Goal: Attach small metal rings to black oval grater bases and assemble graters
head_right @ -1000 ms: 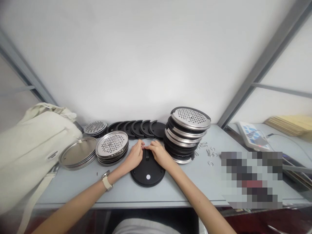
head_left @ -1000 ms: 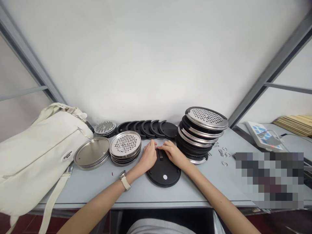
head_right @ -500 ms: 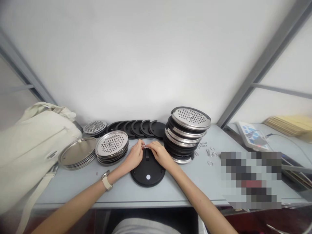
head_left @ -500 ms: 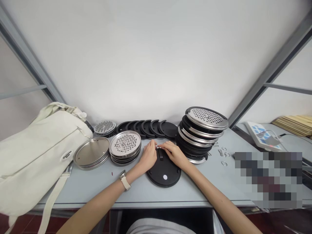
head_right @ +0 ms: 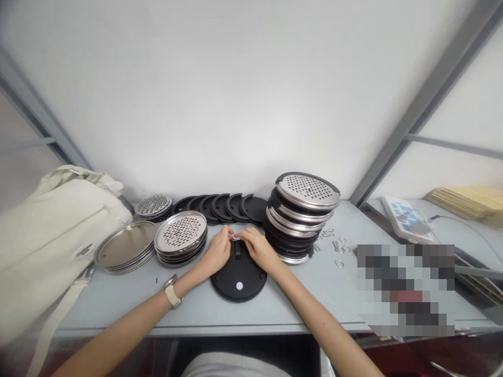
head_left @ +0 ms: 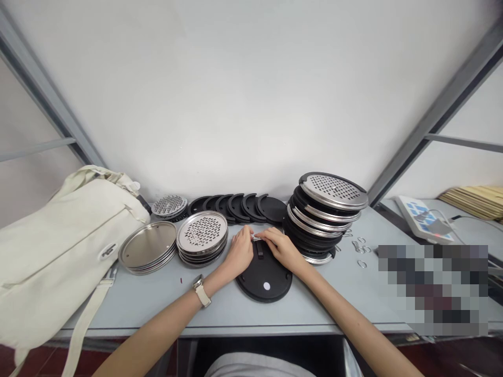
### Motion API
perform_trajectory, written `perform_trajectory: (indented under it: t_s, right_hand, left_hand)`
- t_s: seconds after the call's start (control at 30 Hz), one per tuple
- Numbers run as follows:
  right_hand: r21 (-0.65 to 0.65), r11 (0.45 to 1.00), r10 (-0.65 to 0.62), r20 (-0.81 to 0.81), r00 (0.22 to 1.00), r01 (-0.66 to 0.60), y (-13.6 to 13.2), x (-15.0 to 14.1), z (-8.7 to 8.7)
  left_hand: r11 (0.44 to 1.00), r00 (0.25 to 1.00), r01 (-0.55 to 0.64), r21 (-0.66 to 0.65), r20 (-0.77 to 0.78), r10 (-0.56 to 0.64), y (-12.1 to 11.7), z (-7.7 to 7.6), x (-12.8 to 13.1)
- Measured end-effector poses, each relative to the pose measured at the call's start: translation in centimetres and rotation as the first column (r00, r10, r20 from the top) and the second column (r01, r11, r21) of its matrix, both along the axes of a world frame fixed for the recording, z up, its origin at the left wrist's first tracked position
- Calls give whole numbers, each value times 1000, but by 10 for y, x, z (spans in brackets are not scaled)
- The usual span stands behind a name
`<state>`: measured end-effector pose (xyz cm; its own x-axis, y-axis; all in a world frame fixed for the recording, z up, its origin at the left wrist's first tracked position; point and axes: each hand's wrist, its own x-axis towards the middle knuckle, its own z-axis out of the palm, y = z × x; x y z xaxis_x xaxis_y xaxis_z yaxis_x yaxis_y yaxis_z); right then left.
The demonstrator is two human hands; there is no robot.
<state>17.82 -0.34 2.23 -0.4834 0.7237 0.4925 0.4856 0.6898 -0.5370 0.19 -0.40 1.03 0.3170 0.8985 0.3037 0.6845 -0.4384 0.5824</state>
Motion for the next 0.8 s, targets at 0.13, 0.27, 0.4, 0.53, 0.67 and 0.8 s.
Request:
perform_trajectory:
  t_s: [0.13, 0.27, 0.4, 0.53, 0.67, 0.8]
  right_hand:
    - [-5, 1000, -18, 20, 1000, 18, -1, -1, 1]
    - [-11, 1000, -26, 28, 999, 26, -1, -1, 1]
    - [-13, 1000, -15, 29, 999, 16, -1, 0, 0]
    - [-6, 1000, -16, 35, 999, 16, -1, 0, -1]
    - [-2, 999, -34, 35, 999, 35, -1, -1, -1]
    - [-7, 999, -45, 38, 998, 45, 0, -1, -2]
  left_hand:
    - [1000, 1000, 3, 3, 8, -3, 1, -1, -1]
    - [1000, 1000, 0, -2, 18, 0, 1, -2, -1]
    - [1000, 1000, 5, -10, 25, -5, 1, -2, 0]
    - [1000, 1000, 5, -9, 28, -5, 1, -1, 0]
    - [1000, 1000, 4, -4, 23, -4, 0, 0, 0]
    - [1000, 1000, 2, -10, 16, -2, -1, 1, 0]
